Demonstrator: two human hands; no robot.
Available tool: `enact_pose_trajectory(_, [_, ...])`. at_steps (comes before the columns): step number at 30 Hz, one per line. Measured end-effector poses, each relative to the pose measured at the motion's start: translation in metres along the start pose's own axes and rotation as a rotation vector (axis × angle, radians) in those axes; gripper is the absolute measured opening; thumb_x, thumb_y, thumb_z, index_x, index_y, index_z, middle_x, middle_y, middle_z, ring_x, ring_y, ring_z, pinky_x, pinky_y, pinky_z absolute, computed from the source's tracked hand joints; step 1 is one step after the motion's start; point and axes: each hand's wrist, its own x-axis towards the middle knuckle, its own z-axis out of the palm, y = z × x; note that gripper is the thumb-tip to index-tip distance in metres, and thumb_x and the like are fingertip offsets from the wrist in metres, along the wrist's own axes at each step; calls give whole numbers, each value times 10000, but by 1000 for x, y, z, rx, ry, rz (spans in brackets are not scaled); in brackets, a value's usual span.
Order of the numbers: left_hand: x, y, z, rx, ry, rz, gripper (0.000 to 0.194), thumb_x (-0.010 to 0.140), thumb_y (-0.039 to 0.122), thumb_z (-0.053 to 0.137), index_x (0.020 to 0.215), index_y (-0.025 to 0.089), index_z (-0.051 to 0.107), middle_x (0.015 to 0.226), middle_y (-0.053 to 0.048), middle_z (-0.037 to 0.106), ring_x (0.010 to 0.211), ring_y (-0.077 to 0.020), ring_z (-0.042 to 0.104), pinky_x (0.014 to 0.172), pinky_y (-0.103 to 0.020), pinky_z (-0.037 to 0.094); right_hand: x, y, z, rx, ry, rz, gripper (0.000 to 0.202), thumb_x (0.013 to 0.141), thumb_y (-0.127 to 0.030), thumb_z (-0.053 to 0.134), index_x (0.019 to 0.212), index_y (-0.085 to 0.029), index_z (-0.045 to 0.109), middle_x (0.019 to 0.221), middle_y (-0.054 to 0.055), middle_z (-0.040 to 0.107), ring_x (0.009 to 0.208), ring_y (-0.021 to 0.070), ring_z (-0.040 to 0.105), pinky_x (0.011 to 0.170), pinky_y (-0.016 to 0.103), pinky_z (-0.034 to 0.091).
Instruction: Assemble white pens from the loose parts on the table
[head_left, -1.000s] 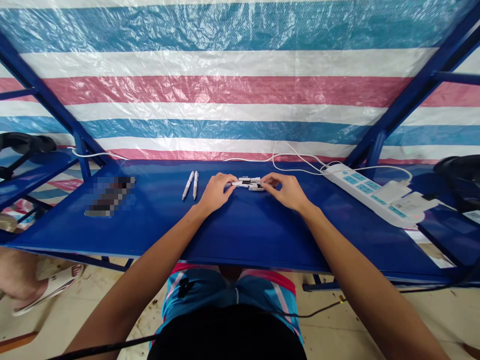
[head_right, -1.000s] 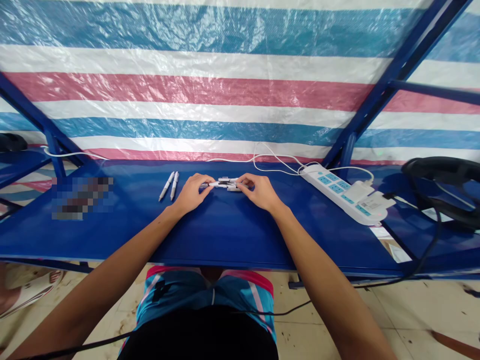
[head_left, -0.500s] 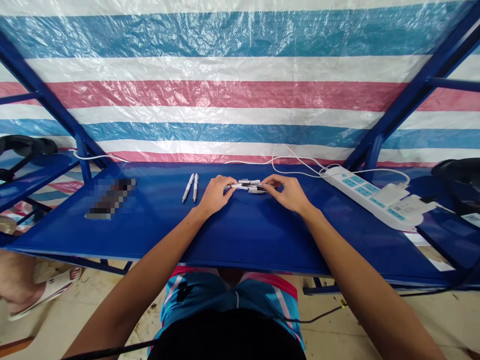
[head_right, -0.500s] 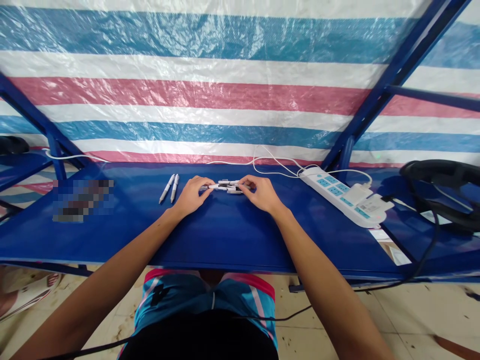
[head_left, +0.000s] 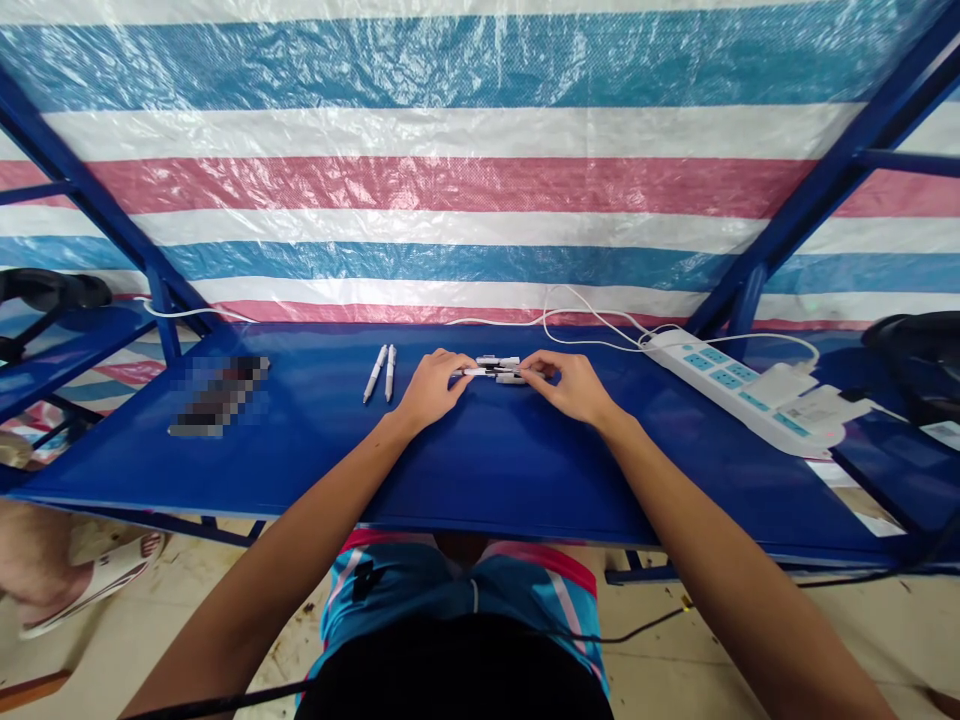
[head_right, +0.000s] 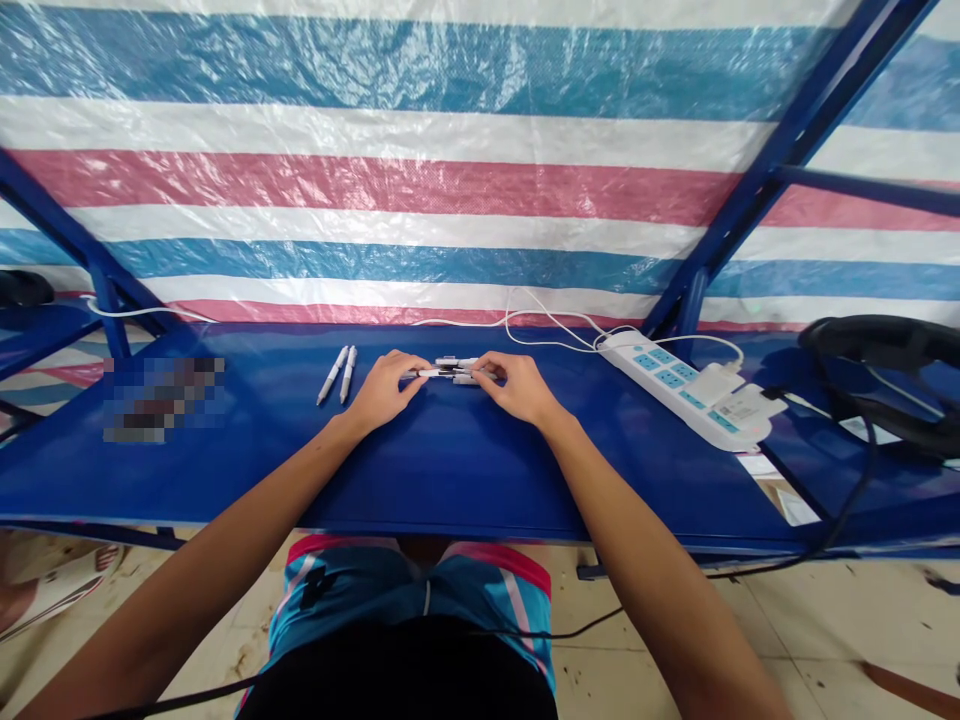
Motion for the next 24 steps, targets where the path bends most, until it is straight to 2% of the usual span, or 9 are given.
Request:
enact_pose_trajectory(15, [0,7,0,-1,-70,50,189,984,247,559,1066,237,729,1038,-70,786,1000,-264,675,926,-431,506,0,-5,4,24,-60,-30,229,880,-377,620,879,-201,766,794,60,752,664,194,621,676,312,506])
enact_pose_trajectory(24, [0,12,2,6,-108,88,204,976,222,564,1078,212,741,1040,-78,790,1004,-253,689,938,-407,509,0,-3,13,119,-90,-57,243,863,-372,636,878,-187,793,808,60,773,671,187,638,665,298,504])
